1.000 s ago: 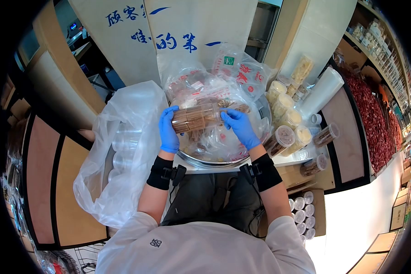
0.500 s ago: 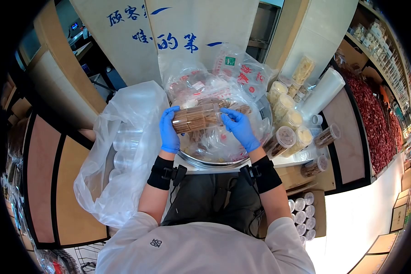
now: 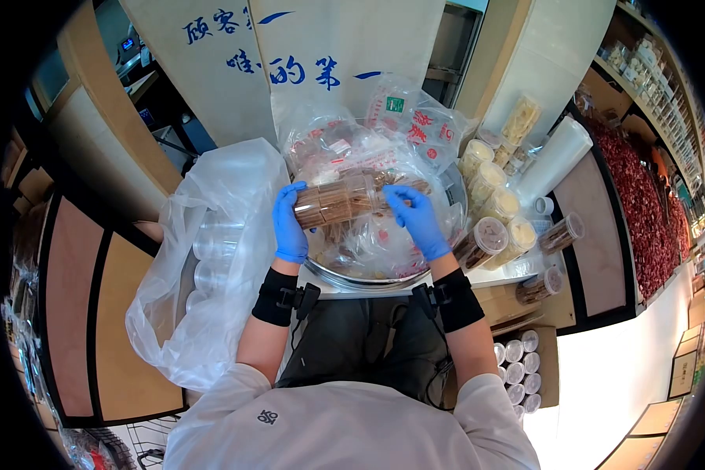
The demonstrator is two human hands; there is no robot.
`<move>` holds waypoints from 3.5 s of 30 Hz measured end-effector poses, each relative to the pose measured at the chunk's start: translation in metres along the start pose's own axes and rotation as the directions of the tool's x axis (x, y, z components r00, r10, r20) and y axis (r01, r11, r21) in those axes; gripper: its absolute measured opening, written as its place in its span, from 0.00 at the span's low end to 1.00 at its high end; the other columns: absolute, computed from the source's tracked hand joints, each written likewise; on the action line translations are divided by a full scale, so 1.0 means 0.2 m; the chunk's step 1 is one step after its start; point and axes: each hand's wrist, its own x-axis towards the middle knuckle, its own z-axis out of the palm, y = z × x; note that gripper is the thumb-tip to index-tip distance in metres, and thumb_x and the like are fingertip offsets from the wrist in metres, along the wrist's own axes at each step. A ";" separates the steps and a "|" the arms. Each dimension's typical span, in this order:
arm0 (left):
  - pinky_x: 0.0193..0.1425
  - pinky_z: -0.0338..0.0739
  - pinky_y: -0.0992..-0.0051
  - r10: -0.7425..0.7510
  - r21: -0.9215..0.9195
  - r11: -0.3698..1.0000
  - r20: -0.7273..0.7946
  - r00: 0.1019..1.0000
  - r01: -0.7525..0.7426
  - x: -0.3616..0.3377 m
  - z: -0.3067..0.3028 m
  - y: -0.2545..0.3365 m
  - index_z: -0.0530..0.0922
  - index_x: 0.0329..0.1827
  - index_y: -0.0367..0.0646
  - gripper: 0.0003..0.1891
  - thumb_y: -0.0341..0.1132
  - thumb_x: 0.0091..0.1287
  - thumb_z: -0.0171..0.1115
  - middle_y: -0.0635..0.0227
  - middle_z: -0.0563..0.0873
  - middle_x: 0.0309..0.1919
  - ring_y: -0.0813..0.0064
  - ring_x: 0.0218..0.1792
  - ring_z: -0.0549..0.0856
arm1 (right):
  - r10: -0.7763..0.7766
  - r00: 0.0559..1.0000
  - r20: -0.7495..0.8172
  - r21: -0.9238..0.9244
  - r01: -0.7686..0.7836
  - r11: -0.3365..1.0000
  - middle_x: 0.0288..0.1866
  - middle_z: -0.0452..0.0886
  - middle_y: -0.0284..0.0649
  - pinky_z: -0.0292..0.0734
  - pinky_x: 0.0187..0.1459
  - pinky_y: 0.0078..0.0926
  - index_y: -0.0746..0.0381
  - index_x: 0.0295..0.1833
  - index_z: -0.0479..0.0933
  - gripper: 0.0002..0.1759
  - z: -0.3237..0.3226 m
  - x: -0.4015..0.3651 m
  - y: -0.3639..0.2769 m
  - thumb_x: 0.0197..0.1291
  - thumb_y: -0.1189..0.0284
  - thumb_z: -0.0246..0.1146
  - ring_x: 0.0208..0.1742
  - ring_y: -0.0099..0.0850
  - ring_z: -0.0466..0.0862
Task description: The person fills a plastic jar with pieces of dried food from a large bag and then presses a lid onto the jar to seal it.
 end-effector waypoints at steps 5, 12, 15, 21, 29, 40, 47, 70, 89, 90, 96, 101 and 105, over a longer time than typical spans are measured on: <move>0.38 0.73 0.82 0.034 0.014 0.999 0.024 0.999 -0.035 0.01 0.00 -0.01 0.80 0.44 0.41 0.12 0.36 0.67 0.51 0.71 0.81 0.37 0.82 0.38 0.77 | 0.060 0.994 0.089 -0.143 -0.047 0.989 0.29 0.76 0.26 0.66 0.27 0.12 0.59 0.53 0.80 0.17 0.04 -0.02 -0.04 0.58 0.70 0.68 0.24 0.12 0.69; 0.19 0.70 0.81 -0.111 0.025 0.994 0.052 0.992 0.110 0.00 0.01 0.05 0.80 0.43 0.44 0.12 0.39 0.67 0.50 0.72 0.81 0.33 0.82 0.27 0.78 | -0.161 0.985 0.069 -0.177 0.171 0.969 0.32 0.78 0.26 0.71 0.35 0.12 0.63 0.54 0.79 0.16 0.05 -0.01 0.01 0.59 0.74 0.65 0.31 0.14 0.73; 0.14 0.68 0.81 -0.128 0.003 0.992 0.027 0.991 0.128 0.00 0.01 0.03 0.80 0.42 0.45 0.12 0.40 0.67 0.50 0.73 0.81 0.32 0.83 0.24 0.78 | -0.130 0.989 0.071 -0.141 0.139 0.980 0.36 0.79 0.29 0.73 0.41 0.15 0.62 0.56 0.79 0.17 0.05 -0.01 0.00 0.61 0.74 0.64 0.36 0.16 0.76; 0.15 0.68 0.81 -0.116 0.036 0.993 0.056 0.992 0.114 0.01 -0.01 0.02 0.80 0.43 0.45 0.13 0.41 0.67 0.49 0.73 0.80 0.32 0.83 0.25 0.78 | -0.167 0.976 0.141 -0.201 0.193 0.960 0.42 0.78 0.32 0.73 0.48 0.18 0.60 0.58 0.78 0.18 0.01 0.02 0.09 0.62 0.74 0.63 0.43 0.18 0.77; 0.14 0.68 0.81 -0.126 0.037 0.991 0.030 0.992 0.125 0.00 0.01 0.02 0.79 0.43 0.45 0.13 0.41 0.67 0.49 0.73 0.80 0.32 0.82 0.24 0.78 | -0.271 0.947 0.174 -0.280 0.311 0.908 0.39 0.77 0.32 0.73 0.48 0.18 0.59 0.61 0.76 0.21 0.01 0.02 0.12 0.61 0.74 0.63 0.42 0.19 0.77; 0.14 0.68 0.81 -0.110 0.021 0.994 0.022 0.994 0.109 0.01 0.01 0.02 0.80 0.43 0.44 0.13 0.40 0.67 0.50 0.73 0.80 0.32 0.82 0.25 0.78 | -0.118 0.985 0.123 0.014 0.117 0.993 0.26 0.72 0.28 0.62 0.24 0.14 0.61 0.40 0.74 0.09 -0.02 0.02 0.11 0.67 0.66 0.58 0.24 0.14 0.68; 0.14 0.68 0.81 -0.121 0.023 0.993 0.033 0.992 0.120 0.00 0.02 0.03 0.80 0.42 0.44 0.12 0.39 0.67 0.50 0.72 0.80 0.32 0.83 0.24 0.77 | 0.011 0.947 0.322 0.099 -0.046 0.994 0.25 0.72 0.29 0.61 0.25 0.12 0.59 0.43 0.74 0.11 0.01 -0.01 0.03 0.70 0.63 0.54 0.26 0.13 0.69; 0.13 0.68 0.81 -0.092 0.046 0.995 0.008 0.996 0.091 0.01 0.02 0.02 0.80 0.41 0.45 0.12 0.39 0.65 0.51 0.73 0.79 0.30 0.81 0.21 0.77 | 0.009 0.998 0.057 -0.097 -0.004 0.995 0.27 0.76 0.28 0.64 0.22 0.12 0.60 0.45 0.76 0.07 0.04 0.01 0.09 0.65 0.69 0.61 0.22 0.13 0.70; 0.15 0.70 0.80 -0.055 0.016 0.998 -0.068 0.996 0.056 0.01 0.01 -0.01 0.80 0.43 0.45 0.13 0.40 0.65 0.51 0.71 0.79 0.35 0.79 0.29 0.79 | -0.244 0.915 0.320 -0.860 0.389 0.331 0.41 0.81 0.51 0.76 0.47 0.42 0.64 0.42 0.81 0.15 0.01 0.10 0.40 0.52 0.66 0.61 0.44 0.47 0.80; 0.16 0.71 0.79 -0.035 0.052 0.998 -0.054 0.998 0.038 0.02 0.00 -0.02 0.79 0.45 0.48 0.14 0.43 0.67 0.48 0.72 0.79 0.35 0.78 0.28 0.80 | -0.172 0.916 0.364 -0.868 0.400 0.293 0.45 0.80 0.53 0.74 0.51 0.42 0.63 0.44 0.81 0.17 0.01 0.14 0.42 0.53 0.64 0.61 0.48 0.48 0.78; 0.18 0.71 0.79 -0.039 0.073 0.997 -0.017 0.999 0.040 0.03 -0.03 -0.06 0.80 0.46 0.48 0.15 0.44 0.67 0.48 0.71 0.80 0.39 0.79 0.30 0.81 | -0.038 0.955 0.294 -0.954 0.295 0.047 0.62 0.68 0.56 0.64 0.62 0.46 0.60 0.56 0.76 0.30 0.05 0.08 0.33 0.52 0.52 0.62 0.63 0.52 0.66; 0.18 0.70 0.79 -0.074 0.082 0.994 -0.026 0.997 0.076 0.01 -0.01 -0.03 0.79 0.46 0.49 0.16 0.46 0.67 0.48 0.72 0.80 0.39 0.79 0.30 0.81 | -0.001 0.998 0.059 -0.995 0.059 0.078 0.68 0.61 0.53 0.63 0.62 0.48 0.56 0.61 0.73 0.37 0.02 0.03 0.23 0.46 0.49 0.66 0.66 0.52 0.63; 0.18 0.70 0.79 -0.073 0.095 0.993 -0.028 0.997 0.076 0.01 -0.01 -0.03 0.79 0.47 0.49 0.16 0.46 0.67 0.48 0.72 0.80 0.38 0.79 0.29 0.81 | -0.072 0.987 0.144 -0.946 0.158 0.284 0.63 0.63 0.54 0.69 0.59 0.45 0.57 0.59 0.74 0.34 0.01 0.05 0.23 0.42 0.59 0.71 0.61 0.52 0.68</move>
